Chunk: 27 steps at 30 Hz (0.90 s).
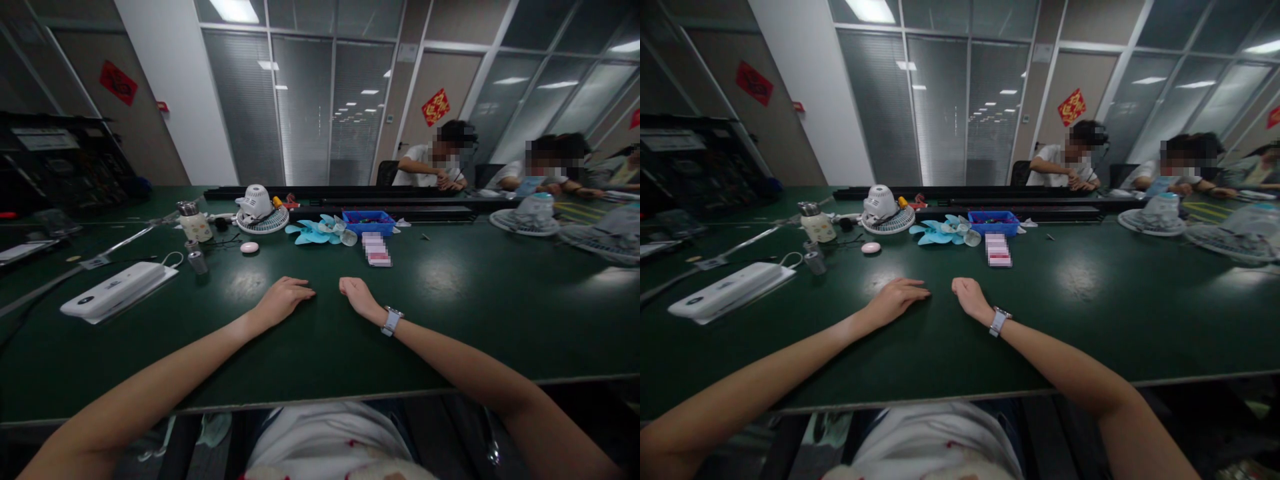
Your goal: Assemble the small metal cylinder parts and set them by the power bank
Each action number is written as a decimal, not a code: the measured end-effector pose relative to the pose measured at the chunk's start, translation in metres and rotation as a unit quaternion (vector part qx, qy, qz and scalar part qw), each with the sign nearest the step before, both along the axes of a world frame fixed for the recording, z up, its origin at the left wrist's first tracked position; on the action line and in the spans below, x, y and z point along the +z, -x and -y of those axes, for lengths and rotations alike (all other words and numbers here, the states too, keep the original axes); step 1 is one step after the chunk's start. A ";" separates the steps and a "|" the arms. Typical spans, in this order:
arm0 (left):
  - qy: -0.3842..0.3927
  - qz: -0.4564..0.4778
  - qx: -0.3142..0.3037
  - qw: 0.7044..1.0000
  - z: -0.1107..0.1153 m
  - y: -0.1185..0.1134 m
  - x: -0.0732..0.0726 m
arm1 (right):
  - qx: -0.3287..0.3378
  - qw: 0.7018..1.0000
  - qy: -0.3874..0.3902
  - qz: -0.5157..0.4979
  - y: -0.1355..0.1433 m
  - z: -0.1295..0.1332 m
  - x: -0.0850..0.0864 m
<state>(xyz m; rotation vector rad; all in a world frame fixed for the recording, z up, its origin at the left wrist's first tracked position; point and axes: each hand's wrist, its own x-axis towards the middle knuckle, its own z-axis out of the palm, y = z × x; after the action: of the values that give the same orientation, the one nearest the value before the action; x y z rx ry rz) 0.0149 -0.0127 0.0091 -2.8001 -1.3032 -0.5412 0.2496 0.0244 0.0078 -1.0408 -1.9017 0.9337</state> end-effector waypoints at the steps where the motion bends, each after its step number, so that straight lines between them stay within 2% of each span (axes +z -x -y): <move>1: -0.006 -0.004 0.023 1.000 -0.003 0.007 0.002 | 0.000 1.000 0.004 0.004 0.000 0.000 0.001; 4: -0.047 -0.015 0.124 0.991 -0.011 0.036 0.011 | 0.005 1.000 0.010 0.008 -0.001 0.001 0.000; 6: -0.095 -0.015 0.210 0.973 -0.015 0.060 0.020 | 0.009 1.000 0.004 0.008 -0.001 -0.001 -0.002; 10: -0.174 -0.014 0.387 0.905 -0.016 0.112 0.038 | 0.011 1.000 -0.010 0.019 -0.001 -0.004 -0.006; 14: -0.171 -0.023 0.502 0.847 -0.013 0.147 0.045 | 0.012 1.000 -0.009 0.027 -0.001 -0.005 -0.008; 18: -0.106 -0.026 0.560 0.821 -0.012 0.161 0.045 | 0.013 0.999 -0.007 0.029 -0.001 -0.005 -0.007; 27: -0.068 -0.036 0.579 0.811 -0.012 0.170 0.051 | 0.018 1.000 -0.006 0.015 0.000 -0.003 -0.005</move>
<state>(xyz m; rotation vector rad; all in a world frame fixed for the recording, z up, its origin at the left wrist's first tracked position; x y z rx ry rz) -0.1554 -0.0009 0.0598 -1.3849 -2.3829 -0.3793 0.2497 0.0277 0.0026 -1.0214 -1.9539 0.9297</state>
